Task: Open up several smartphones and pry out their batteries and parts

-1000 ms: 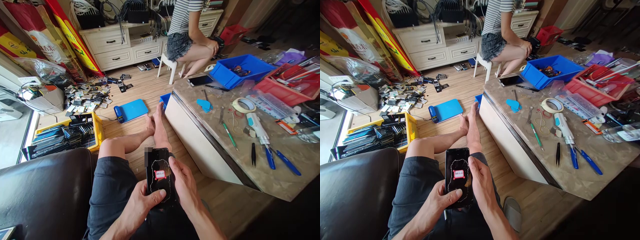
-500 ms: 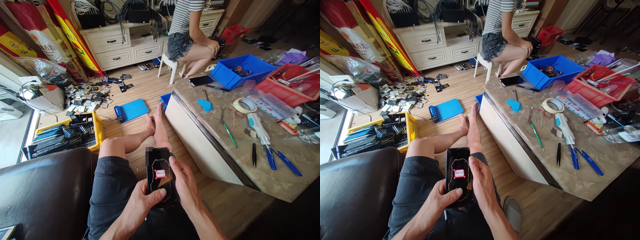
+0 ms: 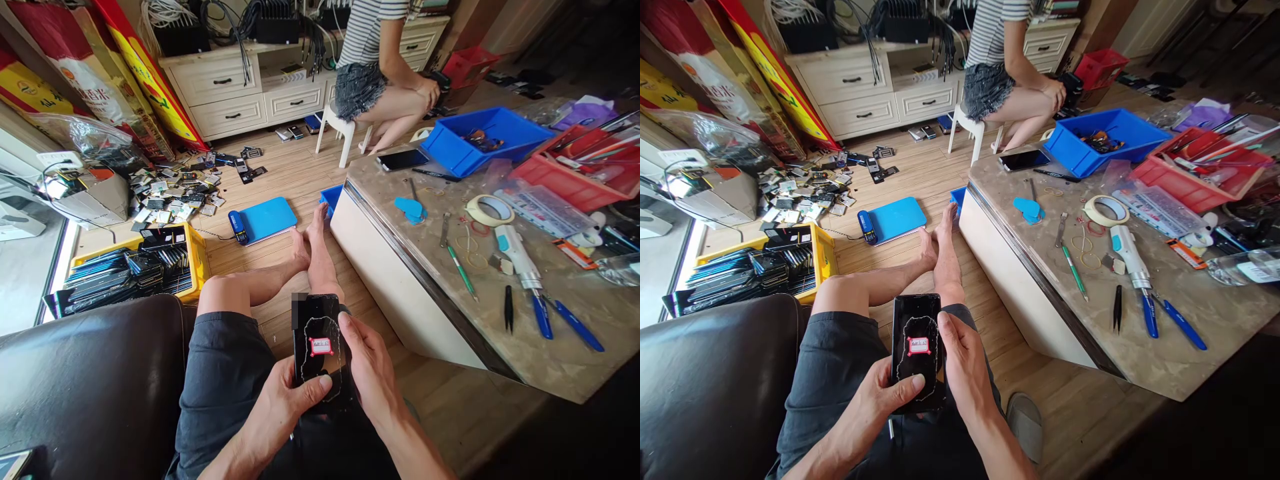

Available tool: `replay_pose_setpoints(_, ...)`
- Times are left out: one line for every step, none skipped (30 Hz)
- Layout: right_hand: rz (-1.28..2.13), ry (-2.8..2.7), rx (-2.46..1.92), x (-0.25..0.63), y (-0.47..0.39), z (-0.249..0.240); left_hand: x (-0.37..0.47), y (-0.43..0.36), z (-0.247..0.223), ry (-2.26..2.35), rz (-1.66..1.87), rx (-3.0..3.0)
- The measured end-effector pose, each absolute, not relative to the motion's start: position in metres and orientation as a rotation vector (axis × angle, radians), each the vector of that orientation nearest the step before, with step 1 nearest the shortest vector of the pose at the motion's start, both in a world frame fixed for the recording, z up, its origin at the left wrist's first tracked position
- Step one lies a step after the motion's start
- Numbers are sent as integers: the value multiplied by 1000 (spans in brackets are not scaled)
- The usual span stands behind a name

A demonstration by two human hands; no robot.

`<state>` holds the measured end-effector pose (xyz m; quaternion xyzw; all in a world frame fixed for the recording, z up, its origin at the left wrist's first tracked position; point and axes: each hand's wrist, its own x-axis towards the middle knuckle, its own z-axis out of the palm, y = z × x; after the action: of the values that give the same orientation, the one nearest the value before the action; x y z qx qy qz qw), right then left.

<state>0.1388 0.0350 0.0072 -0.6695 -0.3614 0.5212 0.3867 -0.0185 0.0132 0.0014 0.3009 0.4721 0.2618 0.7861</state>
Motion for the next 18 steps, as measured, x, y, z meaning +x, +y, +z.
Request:
replay_pose_setpoints(1333,-924,-1693,139,35,7,-18,13,2,1014,566,645)
replay_pose_setpoints(1340,-928,-1683,139,35,6,-18,14,2,1012,568,642)
replay_pose_setpoints(1346,-931,-1677,139,35,6,-18,14,3,1013,569,641)
replay_pose_setpoints(1350,-933,-1674,139,35,5,-18,14,3,1016,571,641)
replay_pose_setpoints(1351,-935,-1674,139,35,5,-18,14,4,1018,570,642)
replay_pose_setpoints(1353,-936,-1674,139,35,5,-18,14,4,1019,569,643)
replay_pose_setpoints(1355,-935,-1674,139,36,5,-18,14,4,1019,569,645)
replay_pose_setpoints(1357,-932,-1673,139,36,5,-18,14,4,1019,568,646)
replay_pose_setpoints(1360,-929,-1671,139,36,5,-18,14,4,1020,568,645)
replay_pose_setpoints(1362,-926,-1670,139,36,6,-18,14,4,1021,570,644)
replay_pose_setpoints(1365,-920,-1669,139,36,6,-18,15,5,1020,571,645)
replay_pose_setpoints(1367,-912,-1668,139,35,6,-18,15,5,1020,574,645)
replay_pose_setpoints(1370,-906,-1667,139,35,6,-18,15,5,1018,576,644)
replay_pose_setpoints(1372,-904,-1666,139,35,7,-18,15,5,1015,578,645)
replay_pose_setpoints(1371,-903,-1665,139,35,7,-18,15,5,1012,581,645)
replay_pose_setpoints(1373,-906,-1662,139,35,7,-18,15,5,1010,583,644)
replay_pose_setpoints(1373,-909,-1660,138,35,7,-17,15,6,1010,587,641)
replay_pose_setpoints(1373,-914,-1662,138,35,7,-17,15,6,1010,589,640)
